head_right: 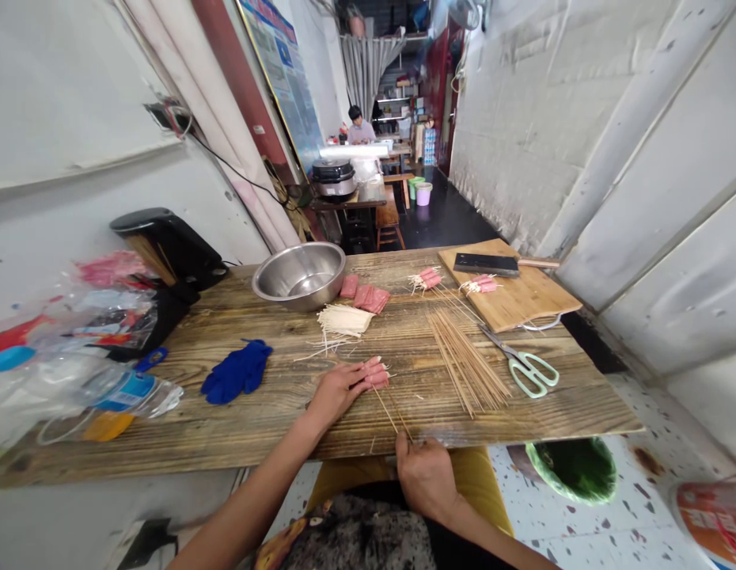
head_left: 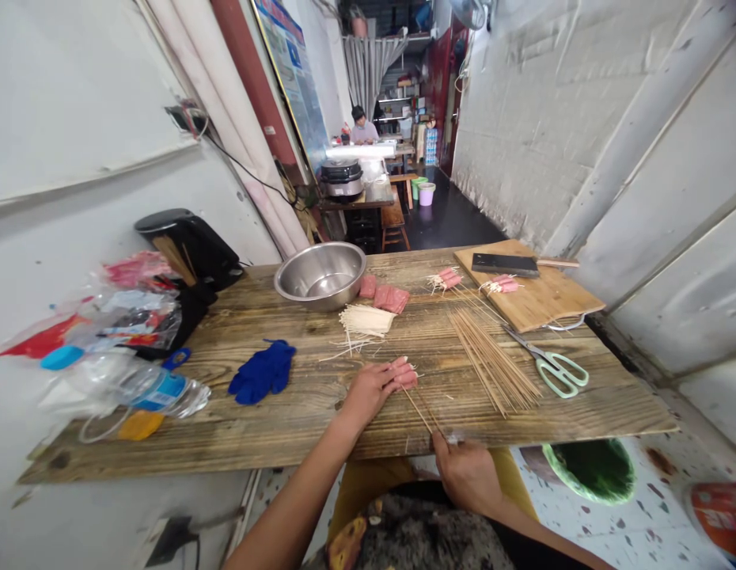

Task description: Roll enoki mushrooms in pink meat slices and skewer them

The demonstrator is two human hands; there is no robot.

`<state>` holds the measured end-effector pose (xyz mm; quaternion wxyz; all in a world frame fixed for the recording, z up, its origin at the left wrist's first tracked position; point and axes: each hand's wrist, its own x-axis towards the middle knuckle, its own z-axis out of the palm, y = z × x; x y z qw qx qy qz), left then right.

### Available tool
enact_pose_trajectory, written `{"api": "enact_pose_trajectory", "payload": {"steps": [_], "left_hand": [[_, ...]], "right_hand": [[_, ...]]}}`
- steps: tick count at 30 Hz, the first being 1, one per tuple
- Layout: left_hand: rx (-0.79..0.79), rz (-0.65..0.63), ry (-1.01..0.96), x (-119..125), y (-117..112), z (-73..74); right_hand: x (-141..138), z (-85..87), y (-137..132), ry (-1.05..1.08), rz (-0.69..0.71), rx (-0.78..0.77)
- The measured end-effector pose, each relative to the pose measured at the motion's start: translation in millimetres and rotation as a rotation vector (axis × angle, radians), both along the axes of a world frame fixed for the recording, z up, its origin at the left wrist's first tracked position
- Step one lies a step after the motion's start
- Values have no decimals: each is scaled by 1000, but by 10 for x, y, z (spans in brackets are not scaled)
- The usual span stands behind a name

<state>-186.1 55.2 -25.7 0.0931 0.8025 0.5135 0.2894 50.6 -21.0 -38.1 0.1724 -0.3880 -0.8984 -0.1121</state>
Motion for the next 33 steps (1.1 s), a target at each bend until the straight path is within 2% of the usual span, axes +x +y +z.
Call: {"api": "enact_pose_trajectory", "payload": {"steps": [10,18,24,33], "left_hand": [[18,37,23,3,-2,-26],[13,28,1,12,-7,-17],[-40,32,-17,-8,1,-52],[-134,70,-98,-9,-3,-67]], "right_hand": [[-119,26,49,-13,-15,56],[-193,19,68,-5,-47,44],[-219,-31,81,-73,-44,-33],[-288,26,95,-74,-55,-85]]}}
